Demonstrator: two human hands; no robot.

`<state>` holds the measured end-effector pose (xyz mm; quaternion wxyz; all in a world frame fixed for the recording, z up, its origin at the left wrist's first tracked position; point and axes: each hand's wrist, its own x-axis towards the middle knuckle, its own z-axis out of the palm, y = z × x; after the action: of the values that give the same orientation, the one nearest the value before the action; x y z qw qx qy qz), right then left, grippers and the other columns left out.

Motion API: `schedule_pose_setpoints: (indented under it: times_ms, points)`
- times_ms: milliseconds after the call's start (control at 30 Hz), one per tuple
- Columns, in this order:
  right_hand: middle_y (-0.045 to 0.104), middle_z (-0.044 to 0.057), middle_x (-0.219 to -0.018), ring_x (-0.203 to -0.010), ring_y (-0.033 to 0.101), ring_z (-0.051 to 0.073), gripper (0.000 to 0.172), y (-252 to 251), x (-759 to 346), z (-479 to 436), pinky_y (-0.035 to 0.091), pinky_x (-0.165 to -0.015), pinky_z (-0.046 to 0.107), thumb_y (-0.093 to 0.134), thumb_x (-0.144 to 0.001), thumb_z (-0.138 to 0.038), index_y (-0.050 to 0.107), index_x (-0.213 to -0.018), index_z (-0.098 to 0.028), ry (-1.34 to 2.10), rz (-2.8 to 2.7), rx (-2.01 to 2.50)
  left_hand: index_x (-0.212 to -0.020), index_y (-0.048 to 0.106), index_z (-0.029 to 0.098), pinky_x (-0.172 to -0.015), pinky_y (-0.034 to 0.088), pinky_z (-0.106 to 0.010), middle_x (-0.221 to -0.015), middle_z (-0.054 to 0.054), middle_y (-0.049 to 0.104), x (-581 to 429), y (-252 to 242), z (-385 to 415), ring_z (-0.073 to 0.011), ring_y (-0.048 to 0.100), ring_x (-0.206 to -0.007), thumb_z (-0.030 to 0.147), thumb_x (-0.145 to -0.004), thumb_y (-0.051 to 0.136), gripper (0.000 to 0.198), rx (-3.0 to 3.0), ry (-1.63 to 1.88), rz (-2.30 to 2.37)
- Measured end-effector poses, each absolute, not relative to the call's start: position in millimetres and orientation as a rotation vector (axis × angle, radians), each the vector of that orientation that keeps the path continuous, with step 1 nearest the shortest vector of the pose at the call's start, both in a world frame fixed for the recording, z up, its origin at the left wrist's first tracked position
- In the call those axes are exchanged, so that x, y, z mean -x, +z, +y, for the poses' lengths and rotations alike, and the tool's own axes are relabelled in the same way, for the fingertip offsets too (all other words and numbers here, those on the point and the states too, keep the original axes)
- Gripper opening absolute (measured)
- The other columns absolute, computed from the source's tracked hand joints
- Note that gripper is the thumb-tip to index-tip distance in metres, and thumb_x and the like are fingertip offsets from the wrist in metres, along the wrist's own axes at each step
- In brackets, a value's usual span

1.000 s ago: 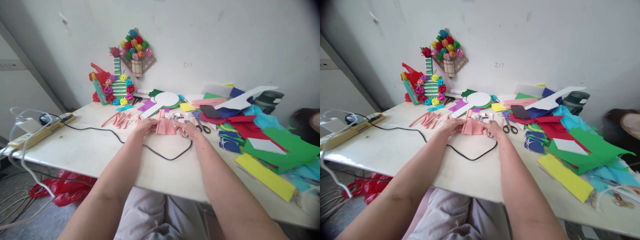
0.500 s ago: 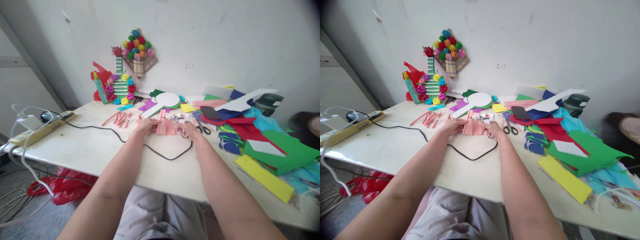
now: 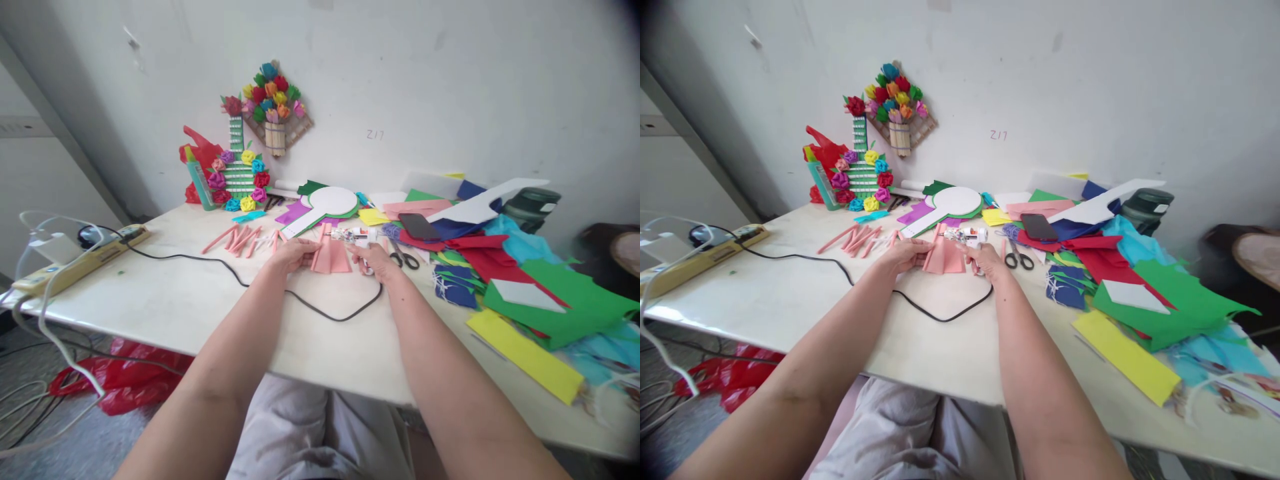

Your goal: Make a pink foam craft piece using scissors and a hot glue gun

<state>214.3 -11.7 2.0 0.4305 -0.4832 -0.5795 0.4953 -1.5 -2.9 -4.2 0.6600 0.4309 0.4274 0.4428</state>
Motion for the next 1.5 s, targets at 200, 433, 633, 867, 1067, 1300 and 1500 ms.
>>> schedule_pose_setpoints:
  times_ms: [200, 433, 633, 867, 1067, 1300, 1500]
  points:
    - [0.041, -0.003, -0.03, -0.024, 0.035, 0.006, 0.04, 3.2, -214.3, -11.4, 0.028, -0.029, 0.019, 0.07, -0.062, -0.046, 0.047, -0.048, -0.016, 1.214, -1.446, 1.232, -0.072, 0.063, 0.008, -0.051, 0.051, -0.022, -0.059, -0.005, 0.063, 1.0, -0.6, -5.7, -0.0125, 0.061, -0.049, 0.013, -0.065, 0.072, 0.013, -0.983, 0.982, 0.977]
    - [0.048, -0.003, -0.04, -0.026, 0.036, 0.005, 0.038, 1.6, -214.2, -8.7, 0.03, -0.028, 0.02, 0.071, -0.062, -0.043, 0.048, -0.05, -0.015, 1.214, -1.381, 1.198, -0.071, 0.062, 0.008, -0.052, 0.051, -0.022, -0.059, -0.005, 0.063, -0.1, 5.2, -10.9, -0.012, 0.06, -0.05, 0.015, -0.065, 0.073, 0.015, -1.011, 0.953, 0.996]
    - [0.05, -0.003, -0.044, -0.026, 0.036, 0.005, 0.036, -1.0, -214.2, -5.6, 0.03, -0.028, 0.02, 0.072, -0.062, -0.042, 0.049, -0.053, -0.015, 1.2, -1.361, 1.179, -0.073, 0.063, 0.008, -0.053, 0.051, -0.022, -0.061, -0.006, 0.064, -0.1, 5.0, -10.8, -0.0125, 0.061, -0.051, 0.015, -0.064, 0.074, 0.016, -1.009, 0.949, 1.004]
    - [0.046, -0.004, -0.04, -0.026, 0.037, 0.006, 0.037, -1.1, -213.9, -5.7, 0.03, -0.028, 0.02, 0.072, -0.062, -0.042, 0.048, -0.053, -0.016, 1.196, -1.329, 1.196, -0.072, 0.064, 0.008, -0.051, 0.051, -0.021, -0.061, -0.006, 0.064, 0.3, 4.7, -10.7, -0.0125, 0.061, -0.05, 0.016, -0.063, 0.075, 0.016, -1.015, 0.949, 0.994]
    - [0.048, -0.003, -0.042, -0.027, 0.037, 0.005, 0.036, 0.4, -213.4, -6.6, 0.029, -0.028, 0.02, 0.072, -0.062, -0.041, 0.048, -0.055, -0.016, 1.195, -1.311, 1.196, -0.071, 0.064, 0.008, -0.051, 0.051, -0.021, -0.061, -0.007, 0.065, 1.3, 3.3, -9.1, -0.0128, 0.062, -0.05, 0.017, -0.062, 0.076, 0.018, -1.021, 0.944, 0.988]
    - [0.048, -0.004, -0.042, -0.026, 0.036, 0.005, 0.036, 1.7, -212.6, -7.9, 0.029, -0.027, 0.02, 0.072, -0.062, -0.041, 0.049, -0.055, -0.015, 1.207, -1.325, 1.207, -0.072, 0.065, 0.008, -0.053, 0.052, -0.022, -0.062, -0.007, 0.066, 1.7, 1.1, -7.1, -0.0127, 0.062, -0.051, 0.014, -0.067, 0.071, 0.011, -0.993, 0.967, 0.972]
    - [0.048, -0.004, -0.042, -0.026, 0.036, 0.005, 0.036, 2.2, -212.4, -8.7, 0.03, -0.027, 0.02, 0.073, -0.061, -0.042, 0.048, -0.055, -0.016, 1.224, -1.355, 1.216, -0.072, 0.064, 0.007, -0.054, 0.052, -0.023, -0.064, -0.008, 0.066, -0.1, 4.9, -10.3, -0.0149, 0.064, -0.054, 0.012, -0.067, 0.071, 0.01, -0.96, 0.988, 0.957]
